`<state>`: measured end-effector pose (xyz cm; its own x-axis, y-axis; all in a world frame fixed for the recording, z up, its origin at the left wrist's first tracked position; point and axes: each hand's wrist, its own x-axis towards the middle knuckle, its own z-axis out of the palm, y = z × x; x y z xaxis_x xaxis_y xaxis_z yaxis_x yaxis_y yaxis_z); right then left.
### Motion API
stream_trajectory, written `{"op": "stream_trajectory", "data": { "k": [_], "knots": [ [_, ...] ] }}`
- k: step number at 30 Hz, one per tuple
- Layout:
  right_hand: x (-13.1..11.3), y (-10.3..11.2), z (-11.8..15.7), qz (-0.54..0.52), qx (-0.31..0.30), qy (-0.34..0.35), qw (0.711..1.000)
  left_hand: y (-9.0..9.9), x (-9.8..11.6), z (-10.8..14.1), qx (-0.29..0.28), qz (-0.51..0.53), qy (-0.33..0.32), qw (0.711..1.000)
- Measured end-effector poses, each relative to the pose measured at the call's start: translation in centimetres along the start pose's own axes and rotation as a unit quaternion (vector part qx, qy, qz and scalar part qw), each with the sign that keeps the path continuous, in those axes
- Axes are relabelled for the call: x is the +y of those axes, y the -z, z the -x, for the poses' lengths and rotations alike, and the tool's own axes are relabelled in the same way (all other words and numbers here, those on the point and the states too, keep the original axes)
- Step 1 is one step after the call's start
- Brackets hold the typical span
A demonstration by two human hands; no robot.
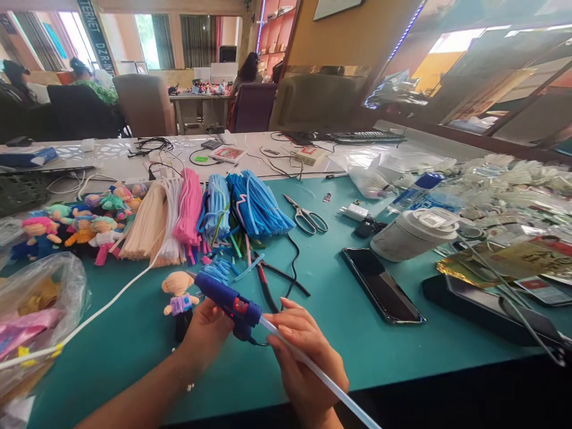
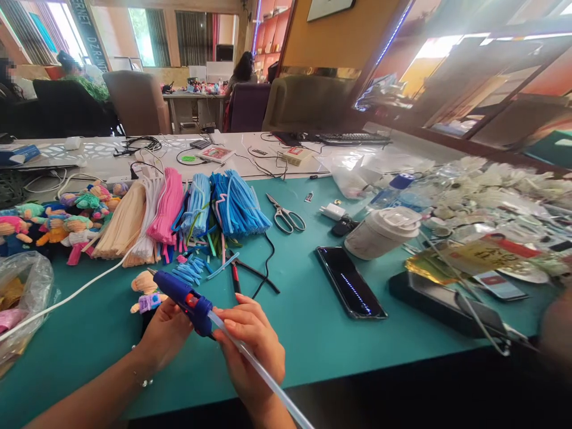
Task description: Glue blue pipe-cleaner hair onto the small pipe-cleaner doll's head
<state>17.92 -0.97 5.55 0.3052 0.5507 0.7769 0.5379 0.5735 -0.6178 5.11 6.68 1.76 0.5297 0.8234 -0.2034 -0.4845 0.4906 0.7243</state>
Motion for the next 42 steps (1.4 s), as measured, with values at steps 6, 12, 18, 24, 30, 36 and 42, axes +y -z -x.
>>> {"op": "stream_trajectory", "data": {
  "k": [6, 12, 18, 24, 30, 36, 42],
  "knots": [
    [0.3, -0.7, 0.8, 0.004, 0.047, 0.015, 0.999, -0.3, 0.4, 0.2, -0.031, 0.001, 0.013, 0.999],
    [0.4, -0.8, 0.9, -0.003, 0.057, 0.017, 0.998, -0.6, 0.5, 0.3, -0.033, 0.005, -0.004, 0.999],
    [0.1, -0.4, 0.2, -0.045, 0.036, -0.036, 0.998, 0.2, 0.3, 0.2, -0.065, -0.013, -0.009, 0.998],
    [0.1, -0.2, -0.1, -0.069, 0.025, -0.062, 0.995, 0.5, 0.1, 0.1, -0.071, -0.025, -0.012, 0.997],
    [0.3, -0.3, -0.2, -0.091, 0.019, -0.08, 0.992, -0.1, 0.3, 0.1, -0.045, -0.019, -0.017, 0.999],
    [0.5, -0.5, -0.4, -0.137, 0.007, -0.122, 0.983, -0.5, 0.4, 0.0, -0.009, -0.018, -0.032, 0.999],
    [0.4, -0.7, -1.3, -0.156, -0.001, -0.123, 0.98, -0.9, 0.5, -0.3, -0.019, 0.002, -0.04, 0.999]
  ]
}}
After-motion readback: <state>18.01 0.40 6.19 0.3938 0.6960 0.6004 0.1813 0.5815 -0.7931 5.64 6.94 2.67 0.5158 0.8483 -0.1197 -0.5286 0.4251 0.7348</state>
